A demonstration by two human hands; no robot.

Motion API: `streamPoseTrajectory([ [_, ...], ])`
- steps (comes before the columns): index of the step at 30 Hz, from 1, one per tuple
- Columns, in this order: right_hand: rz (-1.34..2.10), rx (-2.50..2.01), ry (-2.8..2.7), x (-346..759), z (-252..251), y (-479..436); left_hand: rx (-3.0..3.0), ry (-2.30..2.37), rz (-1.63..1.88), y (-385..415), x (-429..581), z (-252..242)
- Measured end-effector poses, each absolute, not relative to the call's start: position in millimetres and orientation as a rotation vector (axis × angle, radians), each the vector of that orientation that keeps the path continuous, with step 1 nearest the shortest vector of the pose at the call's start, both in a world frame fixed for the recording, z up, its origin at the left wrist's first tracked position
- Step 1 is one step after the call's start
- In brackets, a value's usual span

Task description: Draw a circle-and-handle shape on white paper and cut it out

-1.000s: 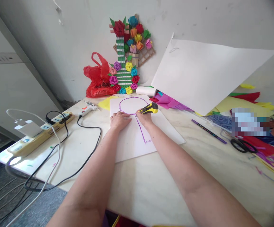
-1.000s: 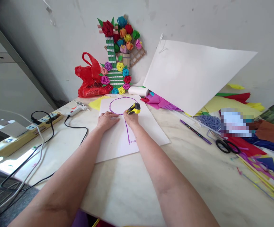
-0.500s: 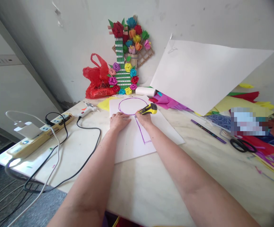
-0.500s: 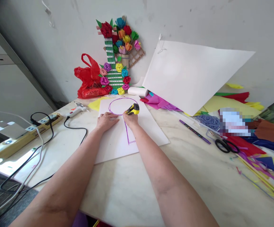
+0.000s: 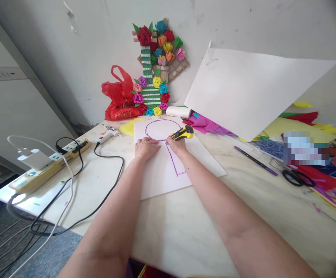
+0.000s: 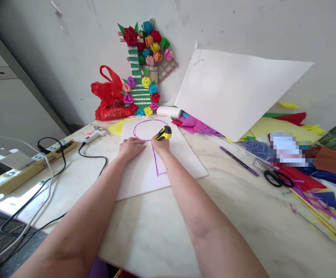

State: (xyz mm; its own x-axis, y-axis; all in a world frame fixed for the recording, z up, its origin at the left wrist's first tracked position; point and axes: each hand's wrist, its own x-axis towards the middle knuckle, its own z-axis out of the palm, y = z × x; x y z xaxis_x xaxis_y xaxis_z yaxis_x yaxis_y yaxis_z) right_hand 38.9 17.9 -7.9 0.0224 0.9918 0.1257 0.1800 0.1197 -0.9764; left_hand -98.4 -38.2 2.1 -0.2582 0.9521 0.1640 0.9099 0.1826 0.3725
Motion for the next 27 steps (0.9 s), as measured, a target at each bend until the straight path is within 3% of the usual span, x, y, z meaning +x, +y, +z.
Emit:
streamPoseTrajectory([
  [27, 0.96, -1.266, -1.36, 35.3, -21.8, 32.1, 1.855, 2.33, 0.595, -38.1, -98.8, 2.2],
])
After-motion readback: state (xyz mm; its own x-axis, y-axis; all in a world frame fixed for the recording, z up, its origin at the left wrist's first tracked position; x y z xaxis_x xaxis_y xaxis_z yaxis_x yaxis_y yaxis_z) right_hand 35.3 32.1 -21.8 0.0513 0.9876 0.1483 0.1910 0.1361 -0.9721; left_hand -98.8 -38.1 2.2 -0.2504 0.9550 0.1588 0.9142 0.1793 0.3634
